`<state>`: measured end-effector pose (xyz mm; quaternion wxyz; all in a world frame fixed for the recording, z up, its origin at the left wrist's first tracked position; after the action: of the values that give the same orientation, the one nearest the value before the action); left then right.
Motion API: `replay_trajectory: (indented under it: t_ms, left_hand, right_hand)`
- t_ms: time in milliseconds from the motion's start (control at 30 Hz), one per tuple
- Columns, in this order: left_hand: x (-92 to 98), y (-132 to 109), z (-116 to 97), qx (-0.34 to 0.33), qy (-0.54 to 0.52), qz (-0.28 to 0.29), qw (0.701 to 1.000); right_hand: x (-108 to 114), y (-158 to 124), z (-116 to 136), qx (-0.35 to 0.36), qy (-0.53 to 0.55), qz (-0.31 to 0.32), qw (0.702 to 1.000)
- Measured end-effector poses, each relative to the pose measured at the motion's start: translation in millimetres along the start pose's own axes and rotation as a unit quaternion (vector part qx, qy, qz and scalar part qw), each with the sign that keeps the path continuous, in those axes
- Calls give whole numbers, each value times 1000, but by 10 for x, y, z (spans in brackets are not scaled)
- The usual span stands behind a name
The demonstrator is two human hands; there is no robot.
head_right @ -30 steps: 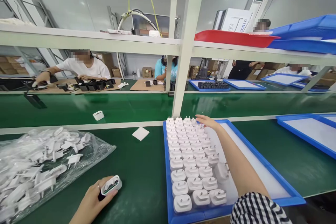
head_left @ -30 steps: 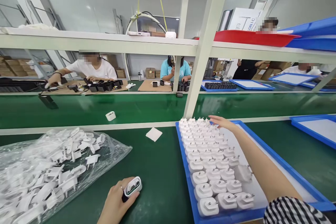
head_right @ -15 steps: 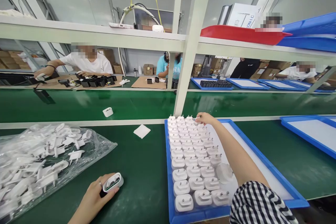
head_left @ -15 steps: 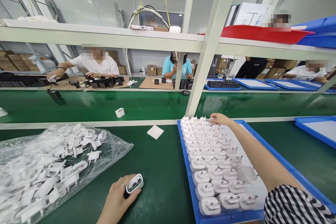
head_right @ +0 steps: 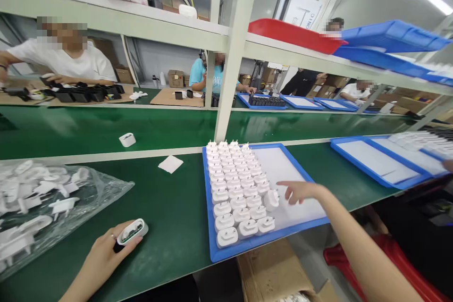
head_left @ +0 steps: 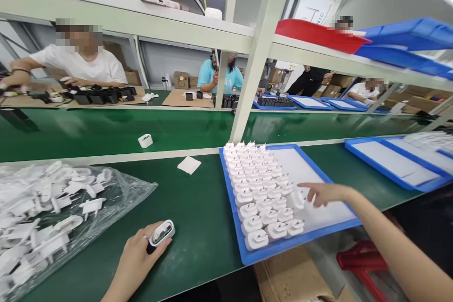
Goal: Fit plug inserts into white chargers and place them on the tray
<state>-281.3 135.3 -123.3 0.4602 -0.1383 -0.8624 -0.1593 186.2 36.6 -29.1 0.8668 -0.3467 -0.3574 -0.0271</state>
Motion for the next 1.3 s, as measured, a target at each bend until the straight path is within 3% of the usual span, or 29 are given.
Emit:
replay_trajectory:
  t_ms: [33, 100, 200, 300, 833, 1133, 1300]
  left_hand:
    - [-6, 0, 17, 1, -1, -3, 1000]
    - [-15, 1, 39, -2, -3, -7, 1000]
    - [-8, -3, 32, -7, -10, -6, 1000]
    - [12, -13, -1, -3, -13, 3, 1000]
    - [50, -23, -61, -5, -18, -8, 1000]
    - [51, -27, -90, -7, -18, -3, 1000]
    - [54, -29, -92, -19, -7, -13, 1000]
  right_hand:
    - [-183, -82, -36, 34, 10, 18, 999]
    - [-403, -165, -63, 85, 8, -27, 996]
    - [-524, -166, -20, 131, 6, -109, 985]
    - [-565, -120, 35, 156, 1, -131, 979]
    - [-549, -36, 13, 138, -64, -220, 964]
    - [-507, 150, 297, 260, -50, -172, 949]
    - [-441, 187, 380, 287, -57, -167, 942]
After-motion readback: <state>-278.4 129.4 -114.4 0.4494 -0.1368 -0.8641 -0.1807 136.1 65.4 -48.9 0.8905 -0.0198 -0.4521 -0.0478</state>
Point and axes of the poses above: each hand's wrist, its own y-axis towards the middle knuckle, its own x-axis out of the back of the hand, z = x × y, the point moved 6 cm from there along y, towards the middle knuckle
